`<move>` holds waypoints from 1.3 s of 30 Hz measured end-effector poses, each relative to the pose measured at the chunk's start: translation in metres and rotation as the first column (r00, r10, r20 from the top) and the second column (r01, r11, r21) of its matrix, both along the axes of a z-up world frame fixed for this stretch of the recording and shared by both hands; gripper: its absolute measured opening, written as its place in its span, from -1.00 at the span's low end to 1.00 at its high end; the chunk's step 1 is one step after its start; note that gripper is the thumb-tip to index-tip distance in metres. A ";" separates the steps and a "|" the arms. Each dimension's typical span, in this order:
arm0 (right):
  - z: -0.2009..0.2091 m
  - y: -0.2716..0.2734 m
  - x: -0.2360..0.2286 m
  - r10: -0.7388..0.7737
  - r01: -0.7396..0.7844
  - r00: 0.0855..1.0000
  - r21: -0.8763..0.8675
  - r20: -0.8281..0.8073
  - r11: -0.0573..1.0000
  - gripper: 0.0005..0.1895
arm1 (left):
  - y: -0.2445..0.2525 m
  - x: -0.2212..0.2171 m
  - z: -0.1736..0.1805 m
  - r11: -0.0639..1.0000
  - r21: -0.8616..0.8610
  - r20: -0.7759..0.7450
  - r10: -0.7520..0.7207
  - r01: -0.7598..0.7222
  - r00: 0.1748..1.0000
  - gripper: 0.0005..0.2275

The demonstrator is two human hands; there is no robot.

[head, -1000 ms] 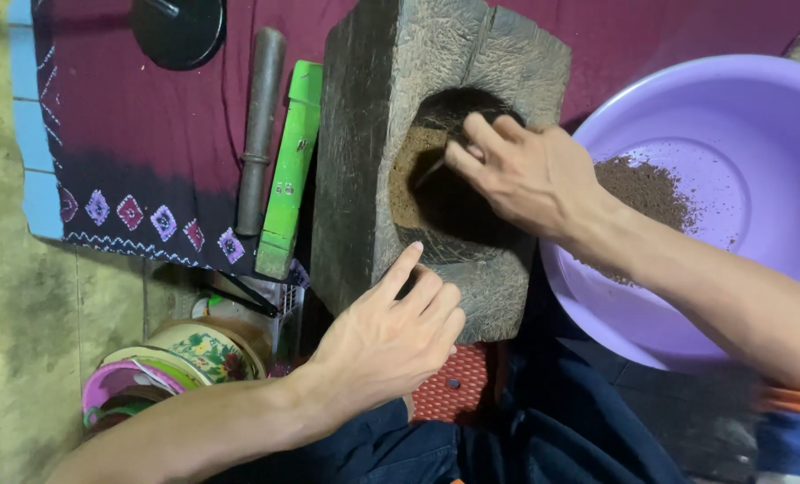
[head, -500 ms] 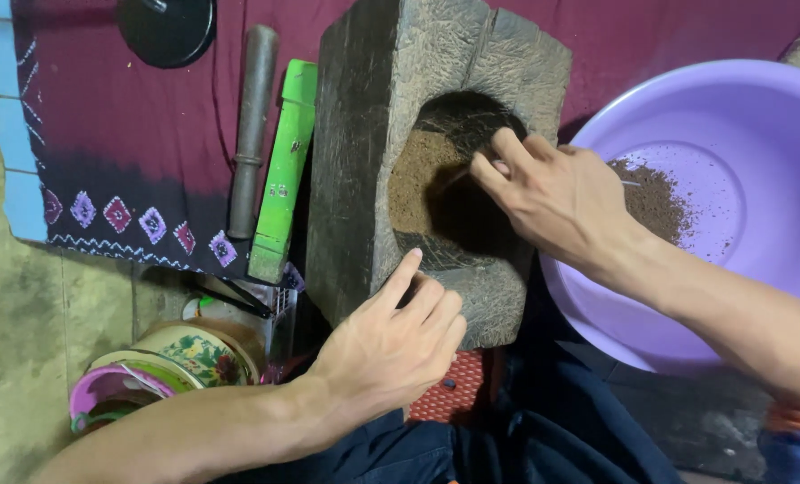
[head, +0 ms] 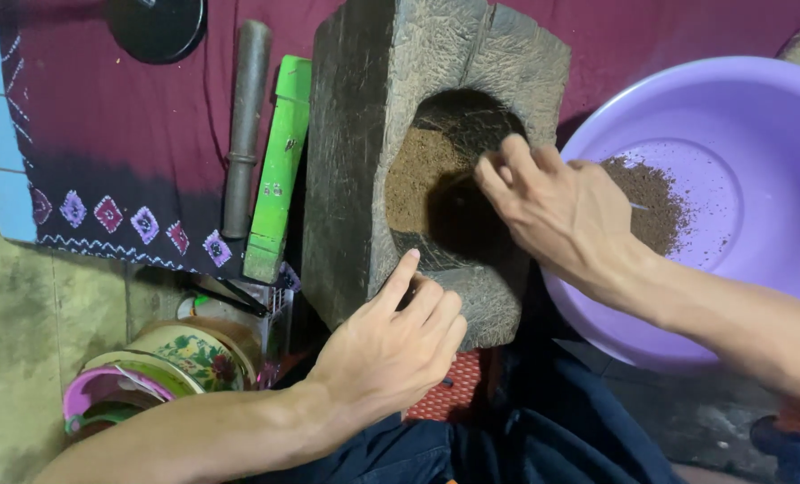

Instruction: The person empties ground material from a wooden mortar into a bowl using their hands and a spoon.

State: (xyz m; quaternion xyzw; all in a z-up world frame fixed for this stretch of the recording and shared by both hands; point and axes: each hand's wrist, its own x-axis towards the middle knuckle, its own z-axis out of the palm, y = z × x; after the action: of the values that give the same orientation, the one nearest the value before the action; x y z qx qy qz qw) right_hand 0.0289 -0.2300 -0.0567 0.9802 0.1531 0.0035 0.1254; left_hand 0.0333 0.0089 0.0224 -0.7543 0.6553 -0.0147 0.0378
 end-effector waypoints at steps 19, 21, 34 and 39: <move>-0.007 0.013 0.043 -0.035 0.016 0.959 -0.067 -0.280 0.998 -0.52 | 0.000 0.001 -0.001 0.995 -0.099 -0.021 0.027 -0.029 0.999 -0.75; 0.000 0.008 0.054 -0.086 0.073 0.895 -0.047 -0.438 0.996 -0.41 | 0.000 0.002 0.000 0.993 -0.111 0.004 0.027 -0.026 1.000 -0.75; 0.004 0.012 0.058 0.028 0.087 0.684 0.119 -0.729 0.989 -0.72 | -0.003 0.005 -0.002 0.992 -0.127 -0.045 0.012 -0.017 0.999 -0.73; 0.007 0.011 0.060 0.135 0.063 0.670 0.236 -0.730 0.970 -0.68 | -0.003 0.003 -0.005 0.995 -0.101 -0.050 0.019 -0.024 0.999 -0.75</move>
State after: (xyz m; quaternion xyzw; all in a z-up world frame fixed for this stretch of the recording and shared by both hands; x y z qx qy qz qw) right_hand 0.0884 -0.2192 -0.0498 0.9014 0.2085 -0.3734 -0.0679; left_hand 0.0361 0.0061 0.0179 -0.7622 0.6464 -0.0292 -0.0167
